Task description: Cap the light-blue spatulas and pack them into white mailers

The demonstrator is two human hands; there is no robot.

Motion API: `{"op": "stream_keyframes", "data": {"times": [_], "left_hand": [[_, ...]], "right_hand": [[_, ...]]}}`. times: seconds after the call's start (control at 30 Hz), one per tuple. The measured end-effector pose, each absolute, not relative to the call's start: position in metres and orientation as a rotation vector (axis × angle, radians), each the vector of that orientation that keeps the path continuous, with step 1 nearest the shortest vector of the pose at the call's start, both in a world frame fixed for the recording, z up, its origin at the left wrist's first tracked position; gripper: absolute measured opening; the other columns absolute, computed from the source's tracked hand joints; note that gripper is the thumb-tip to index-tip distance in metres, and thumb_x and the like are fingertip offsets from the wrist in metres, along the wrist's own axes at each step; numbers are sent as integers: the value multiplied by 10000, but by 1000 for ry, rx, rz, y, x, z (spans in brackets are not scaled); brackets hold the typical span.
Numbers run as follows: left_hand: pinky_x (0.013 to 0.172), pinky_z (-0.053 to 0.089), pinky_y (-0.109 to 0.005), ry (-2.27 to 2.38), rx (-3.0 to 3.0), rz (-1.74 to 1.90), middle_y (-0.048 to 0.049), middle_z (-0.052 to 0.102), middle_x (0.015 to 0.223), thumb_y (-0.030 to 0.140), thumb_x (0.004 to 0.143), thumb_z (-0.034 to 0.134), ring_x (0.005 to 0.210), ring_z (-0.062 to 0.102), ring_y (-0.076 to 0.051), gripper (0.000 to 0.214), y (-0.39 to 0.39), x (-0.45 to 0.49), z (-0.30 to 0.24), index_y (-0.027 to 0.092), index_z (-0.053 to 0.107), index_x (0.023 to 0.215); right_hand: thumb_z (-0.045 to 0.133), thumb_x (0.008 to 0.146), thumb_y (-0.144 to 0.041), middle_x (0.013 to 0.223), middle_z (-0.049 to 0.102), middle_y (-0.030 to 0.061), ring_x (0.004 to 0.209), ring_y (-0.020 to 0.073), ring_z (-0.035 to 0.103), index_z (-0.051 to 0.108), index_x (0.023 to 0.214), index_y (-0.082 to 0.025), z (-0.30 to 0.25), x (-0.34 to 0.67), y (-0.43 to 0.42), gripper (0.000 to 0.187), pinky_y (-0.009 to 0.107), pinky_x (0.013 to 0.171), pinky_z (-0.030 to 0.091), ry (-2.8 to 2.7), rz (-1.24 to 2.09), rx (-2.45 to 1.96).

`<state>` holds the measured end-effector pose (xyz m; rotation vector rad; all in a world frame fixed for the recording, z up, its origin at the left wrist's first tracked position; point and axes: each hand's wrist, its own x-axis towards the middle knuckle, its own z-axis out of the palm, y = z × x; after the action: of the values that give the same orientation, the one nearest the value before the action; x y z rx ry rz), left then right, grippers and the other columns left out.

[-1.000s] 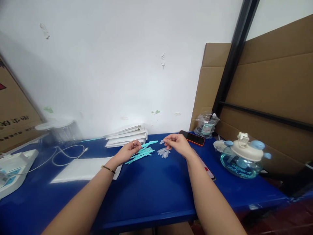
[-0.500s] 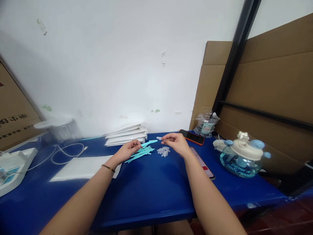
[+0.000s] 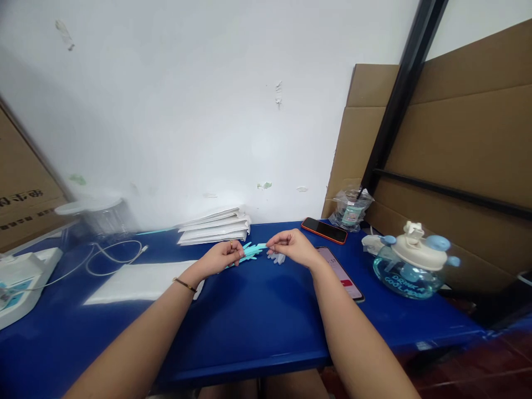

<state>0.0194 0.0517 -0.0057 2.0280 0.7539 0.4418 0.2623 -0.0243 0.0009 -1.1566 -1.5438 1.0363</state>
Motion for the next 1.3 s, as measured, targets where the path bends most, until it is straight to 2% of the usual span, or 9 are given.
{"op": "stream_keyframes", "data": {"times": [0.13,0.27,0.37,0.47,0.57,0.7,0.93,1.13,1.3], "left_hand": [[523,341,-210,679,2225,179,1,610,654,405,732,579,570,494,-113,240,45,18,-9,182,661,766],[528,349,-221,779,2371,255,-6,627,702,407,720,599,604,530,-137,233,44,17,-11,203,675,805],[624,382,-246,1003,2513,438,-44,642,849,360,726,603,748,570,-183,208,50,15,-13,206,656,855],[713,387,-279,1202,2617,508,-79,630,959,303,735,596,874,564,-228,217,57,12,-15,207,636,925],[698,387,-277,1260,2611,439,-80,633,907,298,760,572,847,573,-225,155,61,12,-19,201,633,864],[653,369,-259,1271,2581,416,-58,638,822,285,778,546,771,580,-199,114,62,13,-19,203,618,810],[575,325,-236,1179,2436,596,-33,633,765,332,801,505,678,550,-163,161,65,13,-17,201,597,799],[541,333,-220,1014,2267,650,-2,588,673,366,799,498,598,507,-136,194,67,16,-21,185,567,783],[542,339,-222,967,2284,652,-2,590,686,363,791,506,597,494,-133,189,67,17,-22,187,573,777]], "right_hand": [[684,696,-314,728,708,69,688,167,668,709,846,-122,6,268,-31,245,262,631,517,-1825,1307,-1194],[667,687,-301,654,680,43,609,156,650,720,859,-146,5,275,-33,238,217,514,473,-1988,1487,-1325],[628,705,-292,660,670,34,483,114,572,714,857,-160,-1,285,-28,219,206,432,411,-1921,1179,-1481],[607,695,-245,715,667,33,527,116,550,702,807,-169,-12,295,-17,165,230,495,427,-1771,636,-1658],[633,662,-218,772,661,35,670,152,581,697,804,-183,-24,299,-7,159,249,612,443,-1779,340,-1736],[618,683,-211,827,643,49,740,163,581,684,757,-189,-38,294,0,102,254,678,432,-1882,234,-1800],[577,697,-178,774,650,58,690,157,570,640,697,-176,-37,286,-1,64,238,606,404,-1882,244,-1844],[509,809,-372,695,621,20,610,139,561,630,845,-167,-21,271,-6,241,238,557,424,-1735,511,-1510],[550,790,-433,696,621,27,617,138,569,664,885,-166,-20,259,-7,305,239,560,452,-1699,618,-1403]]}}
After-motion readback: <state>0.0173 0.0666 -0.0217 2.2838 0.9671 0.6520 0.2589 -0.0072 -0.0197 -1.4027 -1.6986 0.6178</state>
